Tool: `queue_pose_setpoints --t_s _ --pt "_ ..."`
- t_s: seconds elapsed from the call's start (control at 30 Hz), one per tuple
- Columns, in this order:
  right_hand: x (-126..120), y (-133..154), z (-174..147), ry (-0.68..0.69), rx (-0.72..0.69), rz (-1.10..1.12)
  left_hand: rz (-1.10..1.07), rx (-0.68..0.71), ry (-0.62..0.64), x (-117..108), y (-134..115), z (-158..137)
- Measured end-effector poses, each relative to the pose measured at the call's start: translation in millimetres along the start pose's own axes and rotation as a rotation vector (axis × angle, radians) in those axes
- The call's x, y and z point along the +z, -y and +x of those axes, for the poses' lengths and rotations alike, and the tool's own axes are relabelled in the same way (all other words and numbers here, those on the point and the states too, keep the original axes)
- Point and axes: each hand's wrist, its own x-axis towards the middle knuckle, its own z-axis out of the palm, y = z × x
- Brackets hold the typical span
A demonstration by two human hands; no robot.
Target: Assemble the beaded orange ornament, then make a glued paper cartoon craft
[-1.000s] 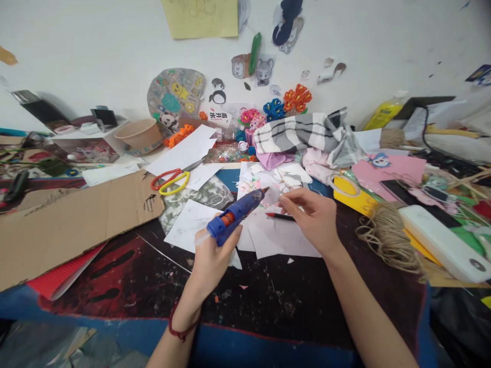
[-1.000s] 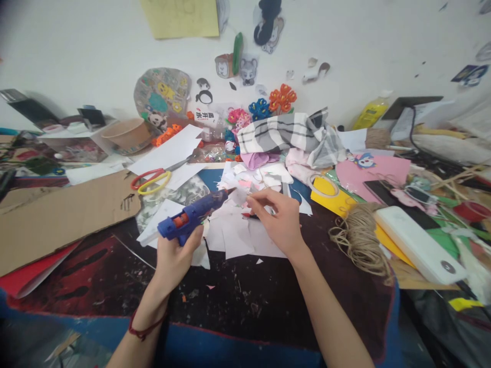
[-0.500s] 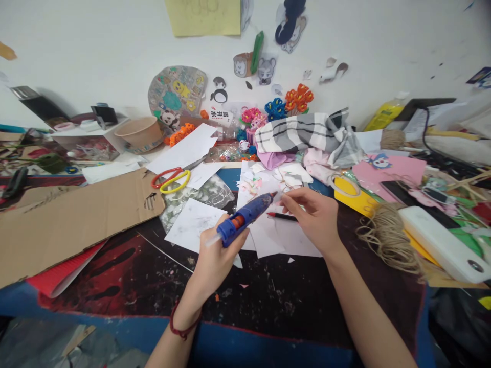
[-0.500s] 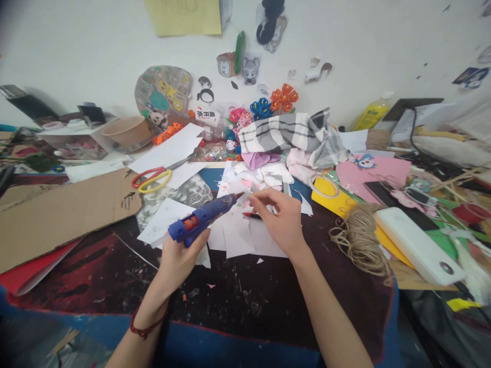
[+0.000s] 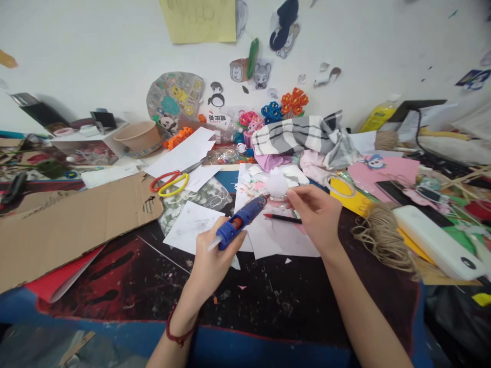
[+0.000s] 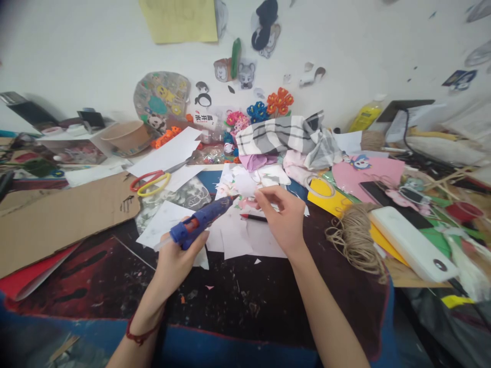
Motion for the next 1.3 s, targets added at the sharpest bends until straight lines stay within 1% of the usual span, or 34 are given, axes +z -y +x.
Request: queue_pose_setpoints --t_s 0.07,0.13,0.3,0.4,0.47,0.57,0.67,0.77,0.87,0.93,1.03,1.1,1.17,1.23,1.3 --pt "-1 0 1 -0.012 0.010 0.007 0.041 0.007 -0.050 -7 -1 -3" --pt "-1 0 2 -0.027 0.013 0.010 0.140 0.046 -0.088 -18 -2 -7" --pt "-2 -5 4 -0.089 -0.033 -0.039 0.623 0.183 -0.134 -40 4 -19" --pt "-4 -4 4 -0.125 -0.105 -0.186 0.842 0.220 -0.151 -47 12 -29" --pt "-7 2 1 -0.109 -0.174 -0.327 0.913 0.196 -0.156 -50 16 -38" --pt "-12 17 -8 -0.056 -0.316 -0.543 0.975 0.139 -0.169 -53 19 -51" --pt "-16 31 -22 -0.003 -0.433 -0.691 1.007 0.117 -0.128 -53 20 -57" --pt "-17 43 -38 0.123 -0.572 -0.873 1.048 0.086 -0.070 -54 20 -57" --pt "-15 56 -52 0.271 -0.711 -1.144 1.083 0.076 -0.060 -55 18 -57" --pt "-9 67 -61 0.319 -0.747 -1.286 1.079 0.085 -0.079 -55 16 -57" --pt "4 84 -72 0.316 -0.738 -1.396 1.014 0.126 -0.216 -52 12 -60" --pt "16 93 -80 0.294 -0.705 -1.422 0.911 0.213 -0.326 -48 10 -62" --pt "29 100 -87 0.273 -0.631 -1.408 0.791 0.324 -0.373 -45 8 -62" --pt "41 104 -94 0.261 -0.539 -1.357 0.691 0.413 -0.328 -44 7 -57" --pt "49 106 -98 0.251 -0.481 -1.310 0.619 0.458 -0.200 -46 5 -46"
